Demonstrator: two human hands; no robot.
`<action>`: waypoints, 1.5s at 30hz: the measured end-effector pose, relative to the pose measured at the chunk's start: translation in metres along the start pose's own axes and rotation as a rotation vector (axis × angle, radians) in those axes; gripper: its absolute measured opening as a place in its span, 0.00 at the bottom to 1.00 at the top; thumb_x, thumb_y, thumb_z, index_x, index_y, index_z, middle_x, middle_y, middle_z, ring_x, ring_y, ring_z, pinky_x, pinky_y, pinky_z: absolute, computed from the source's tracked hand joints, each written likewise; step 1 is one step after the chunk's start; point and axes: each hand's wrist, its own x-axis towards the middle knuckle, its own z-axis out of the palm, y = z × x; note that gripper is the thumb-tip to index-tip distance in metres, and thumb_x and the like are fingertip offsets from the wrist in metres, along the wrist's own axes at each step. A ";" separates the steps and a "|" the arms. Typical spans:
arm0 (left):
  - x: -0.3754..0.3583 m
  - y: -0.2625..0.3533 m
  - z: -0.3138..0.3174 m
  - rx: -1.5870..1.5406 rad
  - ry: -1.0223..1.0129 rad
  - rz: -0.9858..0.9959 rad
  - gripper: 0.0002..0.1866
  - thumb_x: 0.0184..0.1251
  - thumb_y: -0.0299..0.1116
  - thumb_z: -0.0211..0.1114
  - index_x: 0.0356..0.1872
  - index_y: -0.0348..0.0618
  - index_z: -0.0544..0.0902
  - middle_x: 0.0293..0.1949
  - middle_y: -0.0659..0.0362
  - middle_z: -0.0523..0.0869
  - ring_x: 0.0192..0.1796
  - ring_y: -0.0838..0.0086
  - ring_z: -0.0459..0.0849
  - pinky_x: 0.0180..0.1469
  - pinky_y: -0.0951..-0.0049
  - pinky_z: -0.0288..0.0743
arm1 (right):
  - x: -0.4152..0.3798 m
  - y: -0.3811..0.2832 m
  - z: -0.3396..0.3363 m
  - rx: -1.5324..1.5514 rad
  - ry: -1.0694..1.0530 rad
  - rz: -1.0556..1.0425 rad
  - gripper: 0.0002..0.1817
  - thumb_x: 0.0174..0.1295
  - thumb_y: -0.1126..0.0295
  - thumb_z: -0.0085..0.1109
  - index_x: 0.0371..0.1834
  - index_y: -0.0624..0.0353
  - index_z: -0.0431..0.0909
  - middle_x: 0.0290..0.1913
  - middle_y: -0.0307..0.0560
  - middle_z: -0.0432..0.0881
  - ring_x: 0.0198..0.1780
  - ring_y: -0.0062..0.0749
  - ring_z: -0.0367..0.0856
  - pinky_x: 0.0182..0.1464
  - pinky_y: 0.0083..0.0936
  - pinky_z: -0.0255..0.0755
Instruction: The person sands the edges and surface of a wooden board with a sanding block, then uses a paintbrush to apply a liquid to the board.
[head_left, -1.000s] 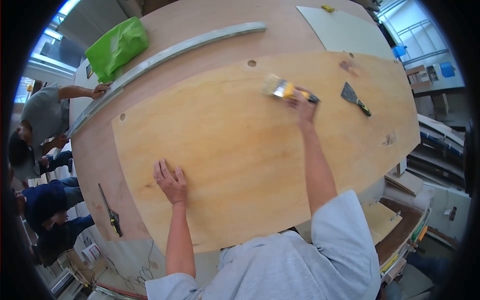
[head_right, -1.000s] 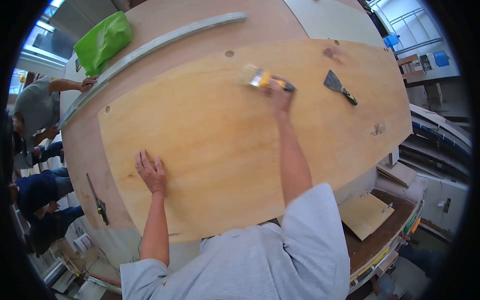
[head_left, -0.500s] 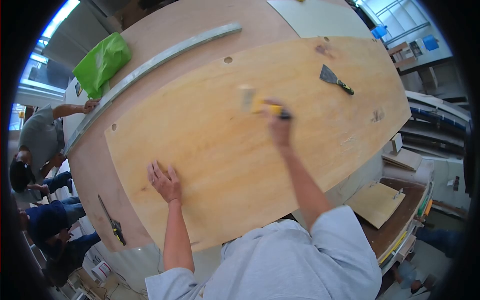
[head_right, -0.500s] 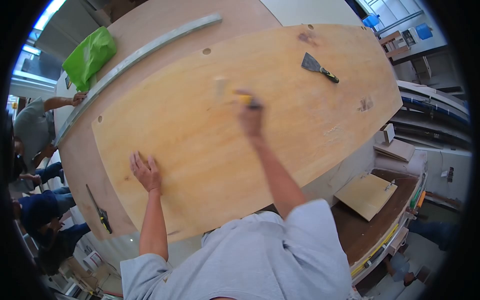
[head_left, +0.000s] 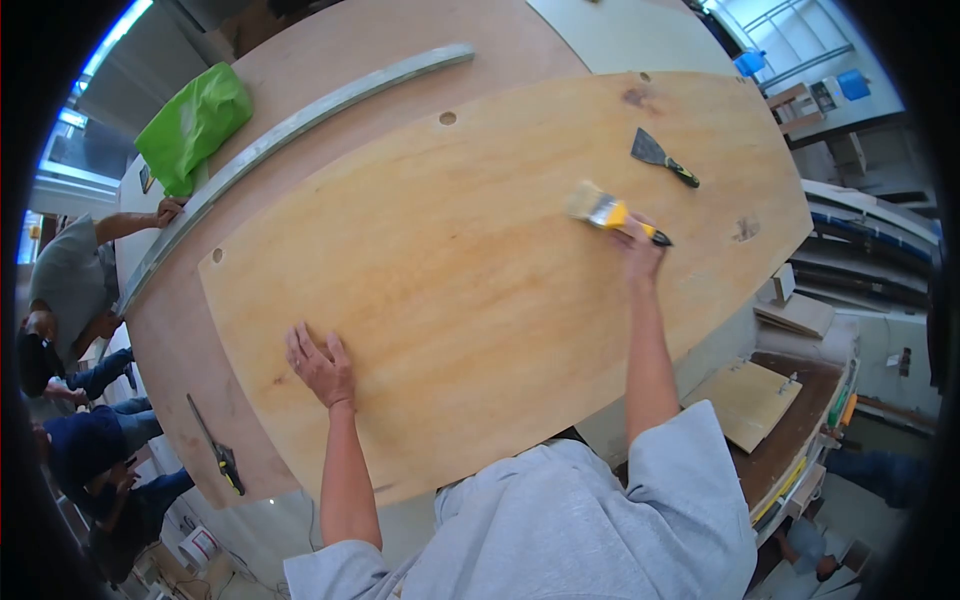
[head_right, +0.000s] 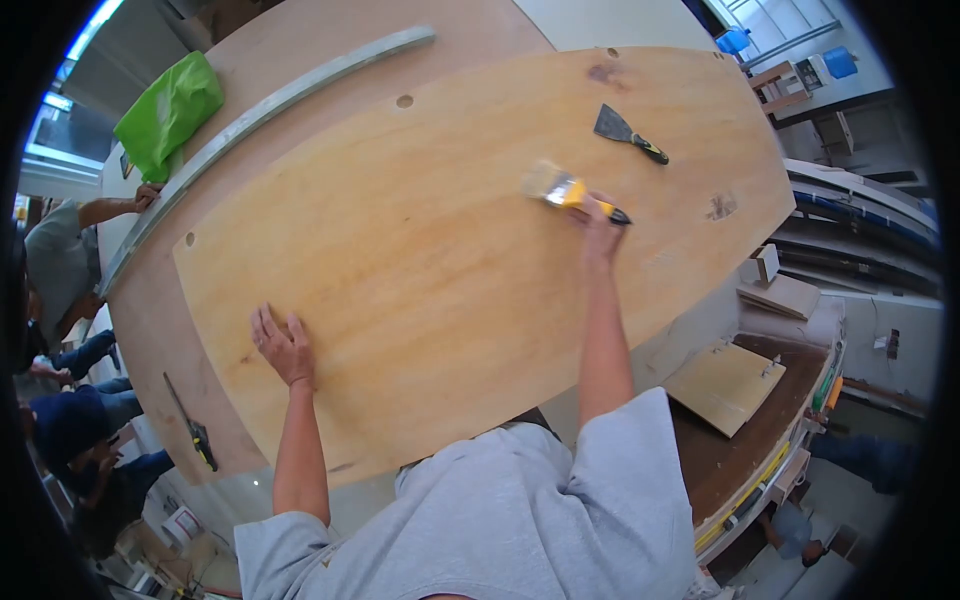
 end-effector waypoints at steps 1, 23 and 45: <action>0.000 -0.002 0.000 0.019 0.006 -0.015 0.33 0.75 0.44 0.62 0.76 0.37 0.70 0.76 0.41 0.70 0.79 0.47 0.65 0.81 0.48 0.55 | 0.001 -0.012 -0.022 -0.070 0.078 -0.016 0.15 0.69 0.66 0.67 0.54 0.61 0.84 0.44 0.49 0.90 0.43 0.38 0.92 0.44 0.33 0.86; -0.018 -0.031 0.008 -0.011 -0.090 0.128 0.36 0.83 0.55 0.53 0.80 0.39 0.68 0.81 0.43 0.66 0.83 0.47 0.59 0.83 0.51 0.49 | -0.115 -0.003 -0.148 -0.492 0.174 -0.258 0.12 0.66 0.67 0.67 0.50 0.56 0.87 0.39 0.47 0.91 0.35 0.32 0.90 0.40 0.31 0.84; -0.331 0.150 -0.034 -0.303 -0.116 -0.106 0.32 0.81 0.43 0.57 0.78 0.32 0.69 0.81 0.40 0.65 0.84 0.49 0.56 0.85 0.53 0.44 | 0.100 -0.115 -0.434 -0.447 -0.399 -0.047 0.12 0.57 0.69 0.71 0.44 0.60 0.89 0.31 0.44 0.89 0.28 0.26 0.89 0.32 0.24 0.85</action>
